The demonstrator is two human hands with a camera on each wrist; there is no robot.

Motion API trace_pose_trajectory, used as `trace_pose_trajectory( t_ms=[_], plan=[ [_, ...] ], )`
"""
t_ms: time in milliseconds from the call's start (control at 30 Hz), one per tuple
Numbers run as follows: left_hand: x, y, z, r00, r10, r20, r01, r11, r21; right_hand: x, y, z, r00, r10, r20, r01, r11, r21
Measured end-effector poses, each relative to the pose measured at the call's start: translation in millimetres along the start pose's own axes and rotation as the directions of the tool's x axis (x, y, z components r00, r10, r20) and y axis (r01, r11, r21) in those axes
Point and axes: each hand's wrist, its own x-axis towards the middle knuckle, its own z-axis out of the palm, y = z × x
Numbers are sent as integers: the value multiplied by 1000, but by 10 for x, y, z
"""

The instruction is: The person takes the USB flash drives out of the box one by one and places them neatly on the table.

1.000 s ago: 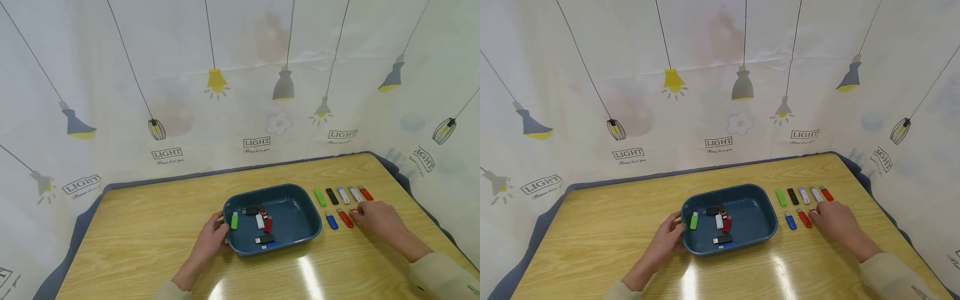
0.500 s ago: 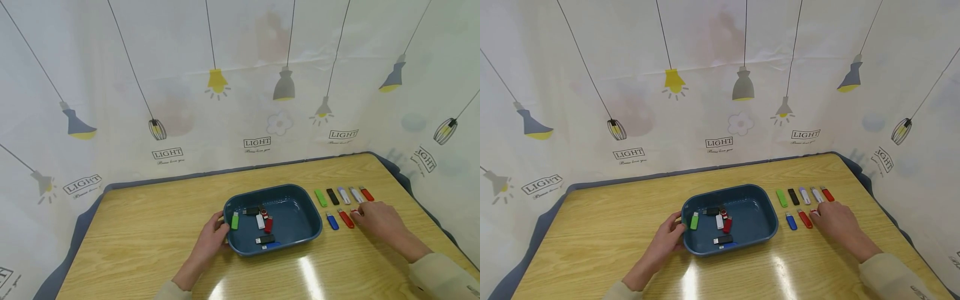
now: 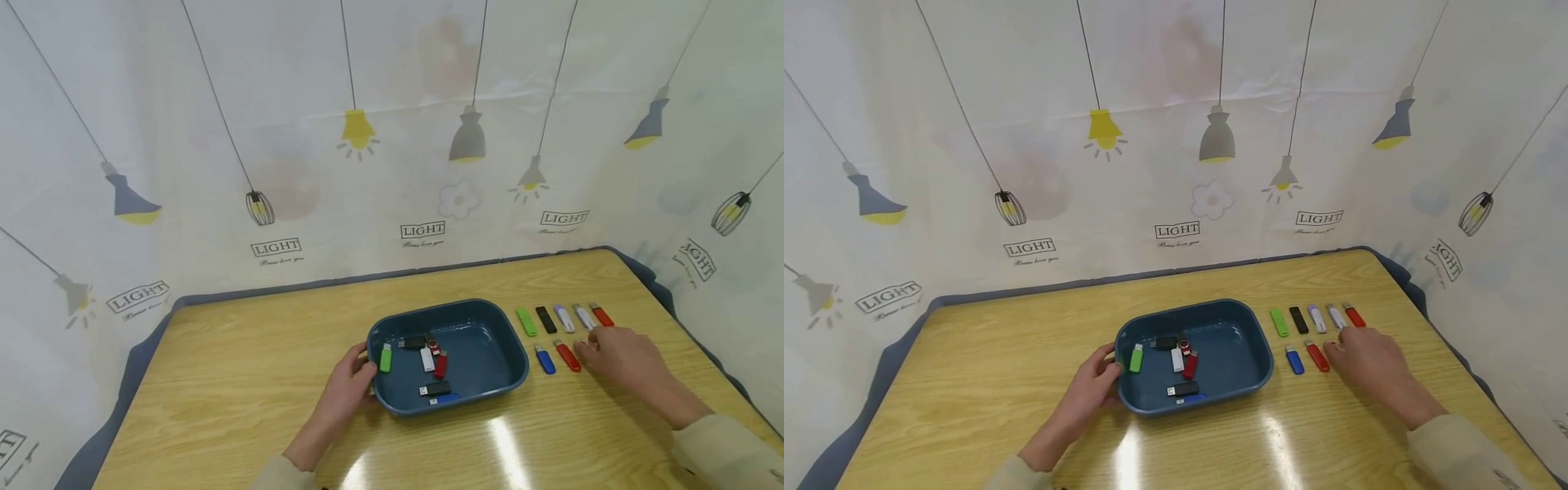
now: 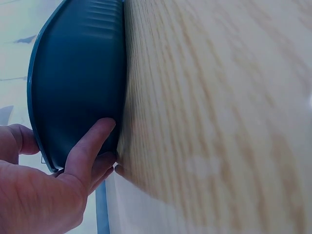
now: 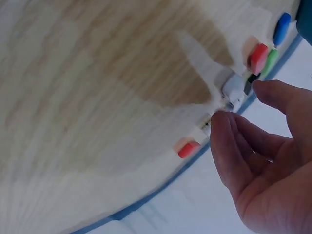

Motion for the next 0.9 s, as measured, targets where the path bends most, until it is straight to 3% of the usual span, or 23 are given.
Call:
trace_pose_trajectory(
  t_ms=[267, 533, 733, 900],
  plan=[
    [-6, 15, -2, 1000, 3, -5, -3, 1000, 12, -5, -145, -264, 981, -102, -167, 104, 995, 2],
    [-4, 14, -9, 1000, 5, 0, -5, 1000, 17, -3, -601, -496, 969, -177, -173, 194, 977, 87],
    [5, 4, -11, 1000, 8, 9, -8, 1000, 13, 13, -948, -506, 916, -326, -235, 352, 933, 77],
    [3, 0, -5, 1000, 4, 11, -4, 1000, 10, 60, -1206, -471, 879, -432, -203, 454, 887, 79]
  ],
)
